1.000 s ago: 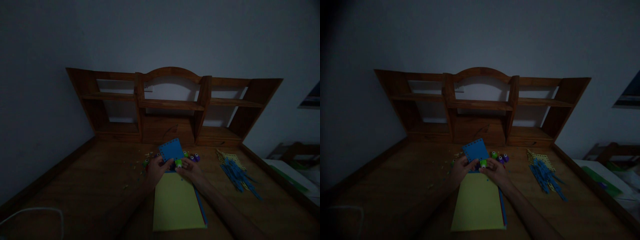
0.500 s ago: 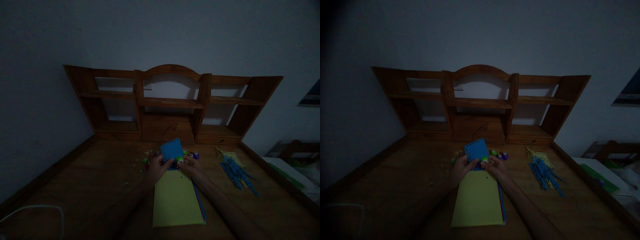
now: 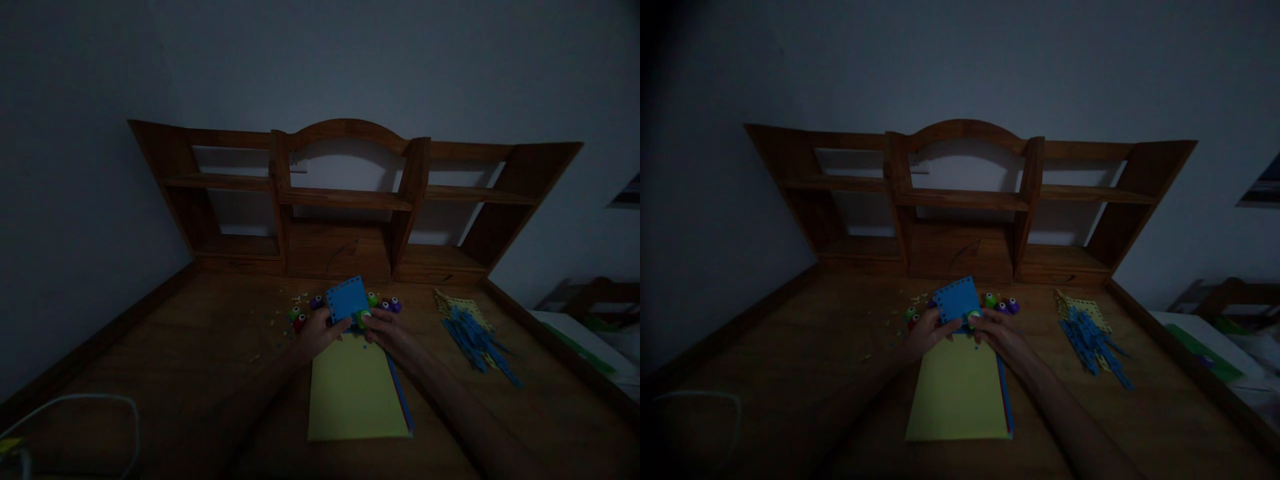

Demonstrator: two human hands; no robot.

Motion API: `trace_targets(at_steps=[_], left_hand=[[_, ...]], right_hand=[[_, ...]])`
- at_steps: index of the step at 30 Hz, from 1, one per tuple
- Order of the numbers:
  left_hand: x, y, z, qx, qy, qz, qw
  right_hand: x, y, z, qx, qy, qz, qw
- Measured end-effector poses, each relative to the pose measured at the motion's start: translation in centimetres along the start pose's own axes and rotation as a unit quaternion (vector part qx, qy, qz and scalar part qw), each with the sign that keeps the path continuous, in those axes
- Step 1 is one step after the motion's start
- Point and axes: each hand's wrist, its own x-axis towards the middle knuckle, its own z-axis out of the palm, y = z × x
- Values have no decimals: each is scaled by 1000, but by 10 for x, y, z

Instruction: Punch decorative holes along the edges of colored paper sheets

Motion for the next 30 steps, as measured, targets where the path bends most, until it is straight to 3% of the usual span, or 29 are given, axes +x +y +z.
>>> trace_targets(at_steps=[22,30], left_hand=[[-1,2,-5,-21,-39,-24,999],[-2,3,-2,-26,-40,-27,998]], right_hand=[[3,5,1,-54,2,-12,998],[-5,-1,8,-64,44,-1,997]])
